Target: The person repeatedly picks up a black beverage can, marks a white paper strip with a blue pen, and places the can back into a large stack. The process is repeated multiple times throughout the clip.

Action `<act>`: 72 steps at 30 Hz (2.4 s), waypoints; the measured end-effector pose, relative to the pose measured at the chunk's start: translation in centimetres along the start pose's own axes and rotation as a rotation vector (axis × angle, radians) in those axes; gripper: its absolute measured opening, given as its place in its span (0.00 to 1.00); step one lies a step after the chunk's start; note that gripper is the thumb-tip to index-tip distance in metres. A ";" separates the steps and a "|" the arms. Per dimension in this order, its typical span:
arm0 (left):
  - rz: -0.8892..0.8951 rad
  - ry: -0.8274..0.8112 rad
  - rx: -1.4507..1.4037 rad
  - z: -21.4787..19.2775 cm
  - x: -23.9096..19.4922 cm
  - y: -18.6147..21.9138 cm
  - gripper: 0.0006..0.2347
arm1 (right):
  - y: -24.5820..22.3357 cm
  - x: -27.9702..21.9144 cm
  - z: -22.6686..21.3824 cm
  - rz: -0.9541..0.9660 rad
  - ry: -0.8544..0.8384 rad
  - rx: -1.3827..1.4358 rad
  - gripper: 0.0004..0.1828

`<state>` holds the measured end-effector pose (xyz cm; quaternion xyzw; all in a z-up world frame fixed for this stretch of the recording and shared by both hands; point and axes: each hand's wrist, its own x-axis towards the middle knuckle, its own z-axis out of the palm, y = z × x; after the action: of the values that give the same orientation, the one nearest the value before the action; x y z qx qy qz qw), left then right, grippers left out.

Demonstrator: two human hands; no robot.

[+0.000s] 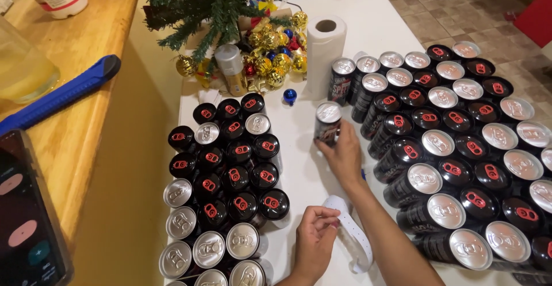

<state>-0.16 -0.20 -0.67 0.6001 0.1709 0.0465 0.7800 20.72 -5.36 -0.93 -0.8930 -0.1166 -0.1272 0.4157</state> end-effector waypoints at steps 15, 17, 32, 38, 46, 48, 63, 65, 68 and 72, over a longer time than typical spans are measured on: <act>0.027 0.008 -0.014 0.0 0.3 -1.5 0.08 | -3.0 1.6 -3.8 -0.041 -0.282 0.051 0.18; 0.024 0.024 -0.016 0.1 0.5 -1.2 0.09 | -2.2 1.9 -3.1 -0.025 -0.262 0.057 0.20; -0.122 0.087 0.088 0.4 0.1 0.4 0.11 | -0.5 4.0 -1.9 0.016 -0.203 -0.013 0.25; -0.131 0.093 0.094 0.5 -0.3 0.9 0.09 | -2.4 2.8 -2.4 -0.013 -0.273 0.037 0.22; 0.002 0.026 0.025 0.0 1.1 -2.7 0.11 | -12.2 -2.0 -8.6 -0.262 -0.623 0.450 0.11; 0.055 0.062 0.023 -0.1 2.1 -4.7 0.20 | -15.1 -3.4 -10.9 -0.418 -0.856 0.278 0.42; 0.126 0.056 0.265 -0.8 1.1 -6.2 0.05 | -12.8 -8.8 -7.0 -0.391 -0.612 -0.139 0.43; 0.122 0.054 0.295 -0.8 1.0 -6.2 0.04 | -12.4 -7.5 -7.8 -0.353 -0.602 -0.145 0.43; 0.136 -0.005 0.173 -0.3 0.6 -4.1 0.07 | -12.4 -5.4 -9.0 -0.317 -0.577 -0.204 0.39; 0.094 -0.054 0.041 -0.1 -0.4 -1.5 0.11 | -13.0 -3.6 -10.3 -0.295 -0.615 -0.331 0.30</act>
<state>-0.78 -0.61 -2.02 0.6245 0.1221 0.0634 0.7688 11.88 -5.53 13.55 -0.9181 -0.3412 0.0713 0.1885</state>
